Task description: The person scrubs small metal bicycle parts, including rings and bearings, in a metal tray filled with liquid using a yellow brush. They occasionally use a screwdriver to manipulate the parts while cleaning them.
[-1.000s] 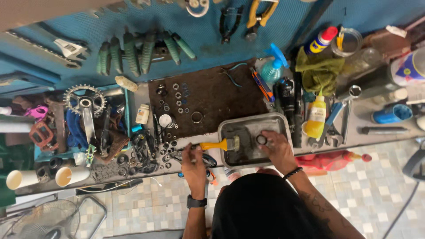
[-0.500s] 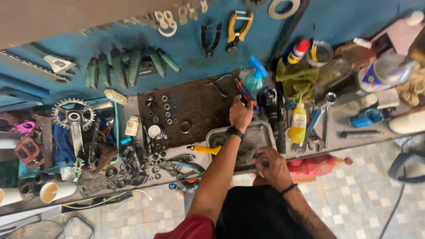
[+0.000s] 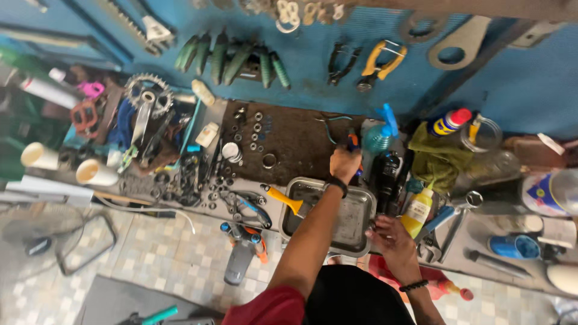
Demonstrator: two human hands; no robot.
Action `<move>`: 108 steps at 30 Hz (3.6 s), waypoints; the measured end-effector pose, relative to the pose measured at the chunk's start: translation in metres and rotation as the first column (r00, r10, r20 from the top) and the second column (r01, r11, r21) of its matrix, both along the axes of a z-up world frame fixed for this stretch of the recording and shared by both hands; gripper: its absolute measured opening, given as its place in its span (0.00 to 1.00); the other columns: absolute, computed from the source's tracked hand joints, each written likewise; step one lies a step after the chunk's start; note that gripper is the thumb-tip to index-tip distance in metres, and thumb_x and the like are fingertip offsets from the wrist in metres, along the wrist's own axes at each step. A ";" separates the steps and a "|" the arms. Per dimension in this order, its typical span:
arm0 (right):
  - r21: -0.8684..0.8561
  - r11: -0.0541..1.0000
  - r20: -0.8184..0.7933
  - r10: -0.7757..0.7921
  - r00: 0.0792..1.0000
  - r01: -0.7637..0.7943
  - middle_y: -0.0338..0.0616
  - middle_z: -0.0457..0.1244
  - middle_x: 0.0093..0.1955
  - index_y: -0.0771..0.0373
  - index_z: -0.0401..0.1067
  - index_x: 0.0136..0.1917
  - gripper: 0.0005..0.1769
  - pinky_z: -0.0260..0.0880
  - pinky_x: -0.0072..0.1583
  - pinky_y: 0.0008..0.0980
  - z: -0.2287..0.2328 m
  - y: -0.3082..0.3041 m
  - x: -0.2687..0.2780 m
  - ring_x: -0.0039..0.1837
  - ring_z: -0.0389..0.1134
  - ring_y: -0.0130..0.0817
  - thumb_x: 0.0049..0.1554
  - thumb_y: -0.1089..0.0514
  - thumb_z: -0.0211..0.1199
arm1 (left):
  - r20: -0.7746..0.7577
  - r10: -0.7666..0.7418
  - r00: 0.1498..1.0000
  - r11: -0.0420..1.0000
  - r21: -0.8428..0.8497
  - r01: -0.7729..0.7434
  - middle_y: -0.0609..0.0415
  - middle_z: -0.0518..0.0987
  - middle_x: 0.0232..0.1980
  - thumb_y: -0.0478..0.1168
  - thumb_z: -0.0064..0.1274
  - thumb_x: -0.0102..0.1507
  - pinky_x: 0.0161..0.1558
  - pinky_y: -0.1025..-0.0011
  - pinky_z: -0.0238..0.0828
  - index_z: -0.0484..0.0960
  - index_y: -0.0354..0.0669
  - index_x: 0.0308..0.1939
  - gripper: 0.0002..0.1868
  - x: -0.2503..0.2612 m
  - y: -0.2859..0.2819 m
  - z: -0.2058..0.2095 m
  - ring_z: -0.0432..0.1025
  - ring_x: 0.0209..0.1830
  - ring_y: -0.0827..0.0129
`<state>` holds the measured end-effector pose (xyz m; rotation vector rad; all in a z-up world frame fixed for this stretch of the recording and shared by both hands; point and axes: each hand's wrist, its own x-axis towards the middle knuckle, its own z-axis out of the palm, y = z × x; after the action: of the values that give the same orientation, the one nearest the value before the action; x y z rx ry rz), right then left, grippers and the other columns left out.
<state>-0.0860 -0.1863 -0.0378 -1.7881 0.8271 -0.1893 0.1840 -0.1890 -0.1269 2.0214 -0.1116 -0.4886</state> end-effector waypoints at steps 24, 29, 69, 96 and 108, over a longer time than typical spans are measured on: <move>0.636 0.472 0.586 0.219 0.780 -0.611 0.57 0.61 0.72 0.61 0.64 0.71 0.26 0.69 0.72 0.46 0.010 -0.021 0.063 0.75 0.63 0.46 0.61 0.74 0.56 | -0.440 -0.131 0.888 0.698 -0.677 -0.233 0.51 0.79 0.40 0.36 0.55 0.68 0.30 0.73 0.68 0.66 0.39 0.65 0.23 -0.201 0.207 0.161 0.72 0.29 0.74; 0.730 0.326 0.560 0.218 0.799 -0.600 0.58 0.60 0.73 0.61 0.66 0.72 0.27 0.70 0.67 0.51 0.008 -0.040 0.055 0.72 0.64 0.52 0.60 0.73 0.57 | -0.349 -0.040 0.936 0.897 -0.426 -0.120 0.54 0.80 0.31 0.39 0.59 0.65 0.21 0.76 0.65 0.76 0.37 0.61 0.22 -0.208 0.202 0.169 0.70 0.21 0.79; 0.710 0.186 0.549 0.458 0.699 -0.679 0.58 0.64 0.70 0.60 0.72 0.66 0.28 0.72 0.68 0.53 -0.014 -0.084 0.058 0.71 0.65 0.53 0.53 0.75 0.66 | -0.475 -0.224 0.851 0.867 -0.496 -0.049 0.57 0.81 0.29 0.43 0.60 0.65 0.17 0.81 0.57 0.82 0.35 0.59 0.21 -0.179 0.213 0.161 0.65 0.17 0.83; 0.580 0.547 0.539 0.297 0.788 -0.604 0.56 0.63 0.72 0.57 0.70 0.68 0.29 0.74 0.70 0.47 0.005 -0.051 0.044 0.72 0.66 0.43 0.57 0.77 0.60 | -0.080 -0.027 0.996 0.960 -0.281 0.004 0.56 0.85 0.35 0.40 0.63 0.61 0.35 0.78 0.73 0.85 0.39 0.56 0.20 -0.190 0.194 0.165 0.74 0.30 0.82; 0.525 0.570 0.500 0.394 0.771 -0.632 0.59 0.63 0.72 0.60 0.69 0.69 0.30 0.73 0.69 0.44 0.011 -0.054 0.046 0.72 0.66 0.45 0.56 0.78 0.59 | -0.191 -0.042 0.981 0.903 -0.427 -0.045 0.55 0.86 0.38 0.39 0.61 0.63 0.36 0.80 0.75 0.82 0.34 0.58 0.20 -0.190 0.195 0.159 0.76 0.32 0.82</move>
<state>-0.0402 -0.2398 -0.0270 -1.1671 0.0399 0.1946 -0.0056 0.0061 0.0323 1.5319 -0.0878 -0.6030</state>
